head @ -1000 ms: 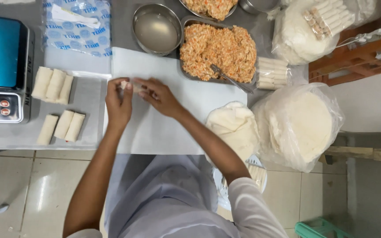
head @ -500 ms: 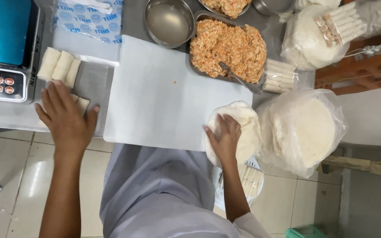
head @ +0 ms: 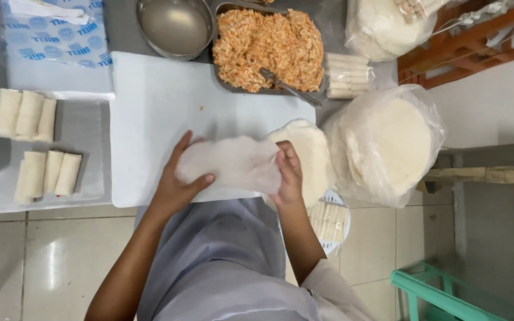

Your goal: The person is preparing food rolls by placing filling on a wrapper and rolling it into a cylindrical shape.

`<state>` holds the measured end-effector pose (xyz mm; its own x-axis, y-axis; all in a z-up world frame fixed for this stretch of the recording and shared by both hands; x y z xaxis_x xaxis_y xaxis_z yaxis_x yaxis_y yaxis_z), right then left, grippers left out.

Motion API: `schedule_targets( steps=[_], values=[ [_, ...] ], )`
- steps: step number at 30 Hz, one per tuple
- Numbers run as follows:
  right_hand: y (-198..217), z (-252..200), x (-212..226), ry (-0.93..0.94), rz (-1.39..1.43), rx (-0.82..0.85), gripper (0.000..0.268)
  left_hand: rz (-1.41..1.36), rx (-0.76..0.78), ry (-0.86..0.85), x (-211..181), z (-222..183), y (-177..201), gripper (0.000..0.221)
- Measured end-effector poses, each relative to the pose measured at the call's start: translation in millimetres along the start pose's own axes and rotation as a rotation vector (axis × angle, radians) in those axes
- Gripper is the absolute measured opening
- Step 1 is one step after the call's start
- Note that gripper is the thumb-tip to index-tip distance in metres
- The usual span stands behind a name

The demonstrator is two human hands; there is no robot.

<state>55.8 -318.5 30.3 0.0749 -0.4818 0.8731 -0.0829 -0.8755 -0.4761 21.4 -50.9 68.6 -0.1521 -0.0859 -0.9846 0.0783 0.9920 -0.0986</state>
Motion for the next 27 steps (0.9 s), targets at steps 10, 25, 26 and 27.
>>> schedule_targets(
  steps=[10, 25, 26, 27],
  values=[
    [-41, 19, -47, -0.131, -0.274, 0.135, 0.011, 0.293, -0.346, -0.289, -3, -2, 46, 0.021],
    [-121, 17, -1, 0.737, -0.672, 0.784, 0.008, 0.658, -0.344, -0.432, 6, -56, 112, 0.036],
    [-121, 3, -9, 0.794, -0.834, 0.881, 0.007, 0.830, -0.350, -0.394, 25, -59, 115, 0.036],
    [-120, -11, -17, 0.848, -0.998, 0.975, 0.010, 1.000, -0.353, -0.352, 45, -61, 118, 0.036]
  ],
)
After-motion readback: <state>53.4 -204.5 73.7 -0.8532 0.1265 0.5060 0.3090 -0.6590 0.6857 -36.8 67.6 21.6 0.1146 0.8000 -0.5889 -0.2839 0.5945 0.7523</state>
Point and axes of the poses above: each hand's wrist, its own z-axis towards the middle knuckle, its own y-axis out of the back of the hand, x = y × z, the point moved 2 cm from there along z, towards the middle knuckle, and after that the axes turned 2 degrees about x, right-handed, at the moved point
